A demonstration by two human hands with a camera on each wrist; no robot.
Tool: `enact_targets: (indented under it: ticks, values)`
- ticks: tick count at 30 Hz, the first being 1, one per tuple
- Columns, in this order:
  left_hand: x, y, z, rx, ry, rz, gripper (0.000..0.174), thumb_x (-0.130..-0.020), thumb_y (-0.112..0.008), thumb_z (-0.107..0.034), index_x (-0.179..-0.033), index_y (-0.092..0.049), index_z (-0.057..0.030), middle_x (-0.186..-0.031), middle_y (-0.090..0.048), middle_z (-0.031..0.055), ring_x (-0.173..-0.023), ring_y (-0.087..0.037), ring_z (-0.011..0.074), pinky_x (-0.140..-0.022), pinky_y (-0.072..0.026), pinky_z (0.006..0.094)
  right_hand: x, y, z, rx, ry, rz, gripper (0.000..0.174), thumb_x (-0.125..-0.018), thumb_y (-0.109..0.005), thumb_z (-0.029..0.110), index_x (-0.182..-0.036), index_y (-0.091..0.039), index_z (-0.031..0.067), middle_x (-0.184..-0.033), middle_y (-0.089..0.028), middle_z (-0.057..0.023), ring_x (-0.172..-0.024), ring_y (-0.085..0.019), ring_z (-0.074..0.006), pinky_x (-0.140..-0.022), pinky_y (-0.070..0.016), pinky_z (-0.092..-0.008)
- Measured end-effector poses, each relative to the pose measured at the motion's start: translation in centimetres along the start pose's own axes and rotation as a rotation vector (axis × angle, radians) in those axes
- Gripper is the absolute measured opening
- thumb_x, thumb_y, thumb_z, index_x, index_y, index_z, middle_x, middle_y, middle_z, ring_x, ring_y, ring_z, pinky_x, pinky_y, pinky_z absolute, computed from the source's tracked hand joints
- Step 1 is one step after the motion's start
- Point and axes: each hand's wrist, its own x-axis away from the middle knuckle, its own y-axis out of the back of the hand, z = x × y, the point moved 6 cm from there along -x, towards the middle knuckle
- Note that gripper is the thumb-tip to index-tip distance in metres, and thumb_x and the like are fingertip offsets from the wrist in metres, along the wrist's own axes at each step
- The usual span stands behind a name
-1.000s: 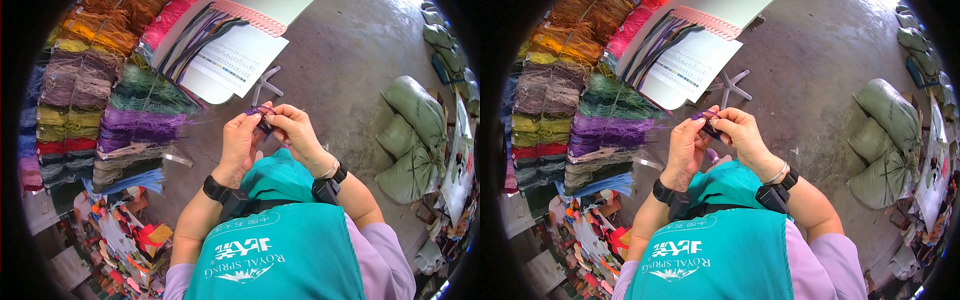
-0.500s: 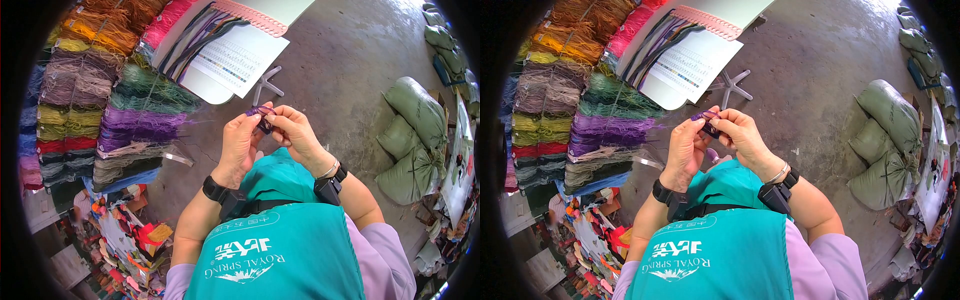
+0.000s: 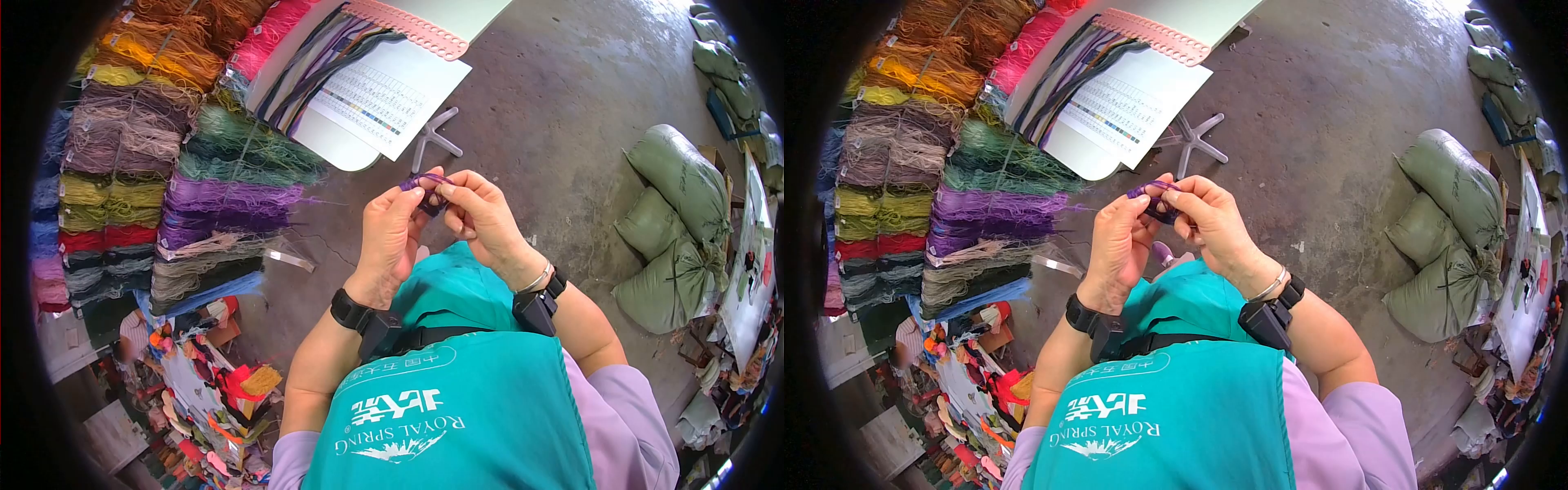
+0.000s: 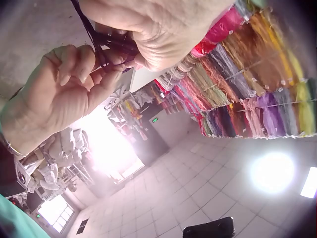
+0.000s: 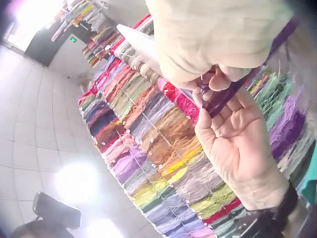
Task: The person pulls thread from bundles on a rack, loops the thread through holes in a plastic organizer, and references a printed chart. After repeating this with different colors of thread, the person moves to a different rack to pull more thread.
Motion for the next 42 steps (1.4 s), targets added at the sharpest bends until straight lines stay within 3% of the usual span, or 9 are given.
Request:
enact_targets:
  ticks: [7,16,25,34,42]
  values:
    - [-0.1,0.0,0.0,0.055,0.004,0.056,0.024,-0.095,-0.054,-0.007,-0.111,-0.068,0.0039,-0.127,-0.064,0.0142,-0.104,-0.065,0.0196,-0.099,-0.0505,0.0341,-0.7,0.9,-0.9,-0.279,-0.03,0.013,0.008,-0.098,-0.059,0.014,-0.096,-0.059,0.0067,-0.087,-0.066,-0.0033,-0.051,-0.05,-0.0053,-0.04,-0.0285,-0.0186]
    - [-0.1,-0.1,0.0,0.06,0.045,0.117,0.034,-0.096,-0.054,-0.017,-0.12,-0.065,0.0047,-0.135,-0.059,0.0149,-0.118,-0.059,0.0225,-0.106,-0.0452,0.0394,-0.3,0.0,0.1,0.058,-0.022,-0.004,0.015,-0.093,-0.066,0.014,-0.103,-0.065,0.0021,-0.085,-0.066,-0.0018,-0.053,-0.047,-0.0034,-0.045,-0.0315,-0.0182]
    - [0.0,0.0,0.1,0.033,0.053,0.104,0.034,-0.095,-0.053,-0.015,-0.12,-0.065,0.0049,-0.138,-0.057,0.0152,-0.12,-0.058,0.0231,-0.107,-0.0439,0.0402,-0.4,-0.5,-0.2,0.26,-0.003,-0.027,0.016,-0.087,-0.072,0.012,-0.1,-0.068,0.0033,-0.079,-0.061,0.0044,-0.059,-0.043,-0.0006,-0.05,-0.0297,-0.0189]
    - [-0.2,0.1,0.3,0.06,0.033,0.121,0.033,-0.096,-0.054,-0.016,-0.119,-0.065,0.0043,-0.139,-0.056,0.0165,-0.12,-0.057,0.0229,-0.106,-0.0454,0.0399,-0.3,-0.4,-0.3,0.12,-0.002,-0.038,0.009,-0.088,-0.07,0.009,-0.094,-0.067,0.0033,-0.079,-0.063,0.0025,-0.056,-0.04,0.0001,-0.047,-0.0254,-0.0182]
    - [-0.2,0.2,0.4,0.055,0.043,0.087,0.034,-0.095,-0.056,-0.003,-0.128,-0.059,0.0018,-0.116,-0.066,0.0112,-0.105,-0.063,0.0176,-0.096,-0.0516,0.033,-0.3,0.0,-0.4,0.055,0.021,-0.04,0.008,-0.088,-0.069,0.006,-0.094,-0.065,0.0026,-0.079,-0.06,0.002,-0.056,-0.04,-0.0002,-0.047,-0.0258,-0.0183]
